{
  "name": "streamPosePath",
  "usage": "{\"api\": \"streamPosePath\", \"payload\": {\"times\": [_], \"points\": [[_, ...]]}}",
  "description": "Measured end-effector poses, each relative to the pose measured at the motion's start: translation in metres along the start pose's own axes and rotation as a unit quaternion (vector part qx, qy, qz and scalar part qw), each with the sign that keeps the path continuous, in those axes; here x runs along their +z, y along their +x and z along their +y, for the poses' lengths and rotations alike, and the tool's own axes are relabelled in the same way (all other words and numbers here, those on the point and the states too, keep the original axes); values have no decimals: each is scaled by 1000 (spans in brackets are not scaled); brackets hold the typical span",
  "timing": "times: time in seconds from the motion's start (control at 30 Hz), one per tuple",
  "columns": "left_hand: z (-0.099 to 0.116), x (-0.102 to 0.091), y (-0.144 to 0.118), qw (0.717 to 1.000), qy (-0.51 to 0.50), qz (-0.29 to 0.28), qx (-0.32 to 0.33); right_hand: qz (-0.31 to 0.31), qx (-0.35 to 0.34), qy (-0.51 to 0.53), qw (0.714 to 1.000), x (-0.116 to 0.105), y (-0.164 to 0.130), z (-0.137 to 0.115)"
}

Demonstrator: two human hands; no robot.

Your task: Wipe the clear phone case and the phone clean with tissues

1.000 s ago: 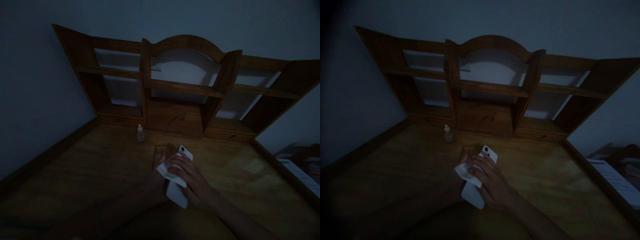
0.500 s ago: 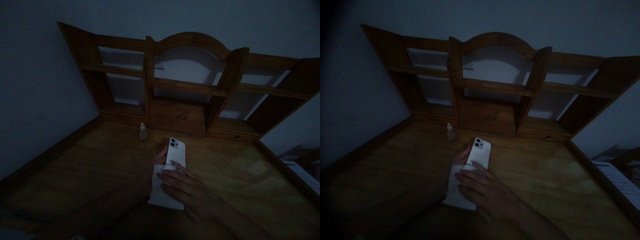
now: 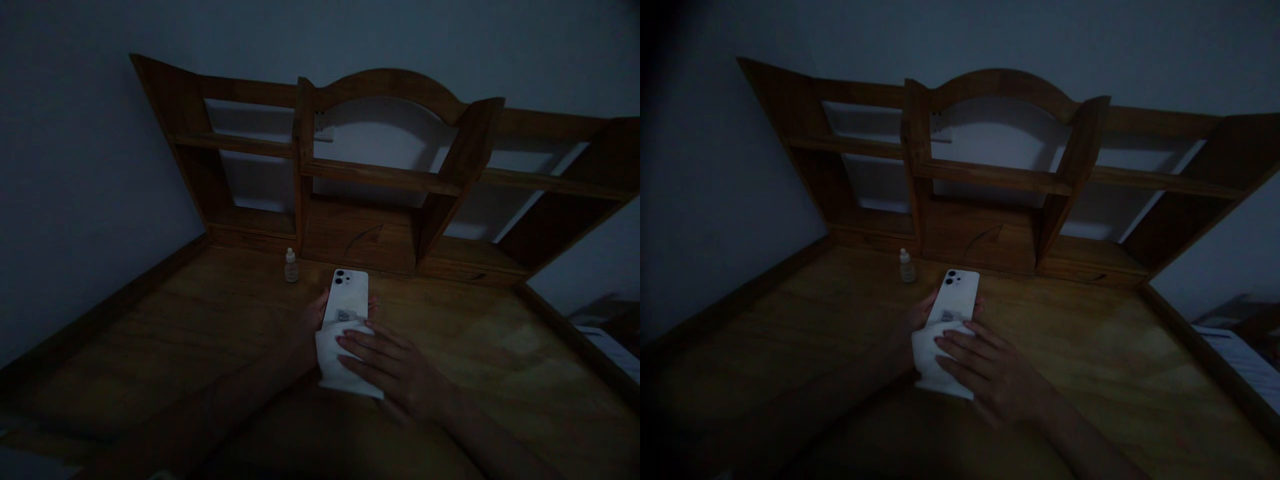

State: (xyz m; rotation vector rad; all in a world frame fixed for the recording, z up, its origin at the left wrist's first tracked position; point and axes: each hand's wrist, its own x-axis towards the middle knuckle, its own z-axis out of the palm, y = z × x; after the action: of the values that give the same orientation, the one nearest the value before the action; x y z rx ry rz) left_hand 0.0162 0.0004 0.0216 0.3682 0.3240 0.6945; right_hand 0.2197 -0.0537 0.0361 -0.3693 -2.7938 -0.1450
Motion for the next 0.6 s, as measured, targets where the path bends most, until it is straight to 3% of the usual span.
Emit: {"api": "streamPosePath", "payload": {"times": [0.3, 0.6], "points": [[-1, 4, -2, 996, -61, 28, 66, 81, 15, -6, 997, -4, -18, 8], [0, 7, -1, 997, -47, 53, 29, 83, 35, -20, 996, -2, -15, 8]]}}
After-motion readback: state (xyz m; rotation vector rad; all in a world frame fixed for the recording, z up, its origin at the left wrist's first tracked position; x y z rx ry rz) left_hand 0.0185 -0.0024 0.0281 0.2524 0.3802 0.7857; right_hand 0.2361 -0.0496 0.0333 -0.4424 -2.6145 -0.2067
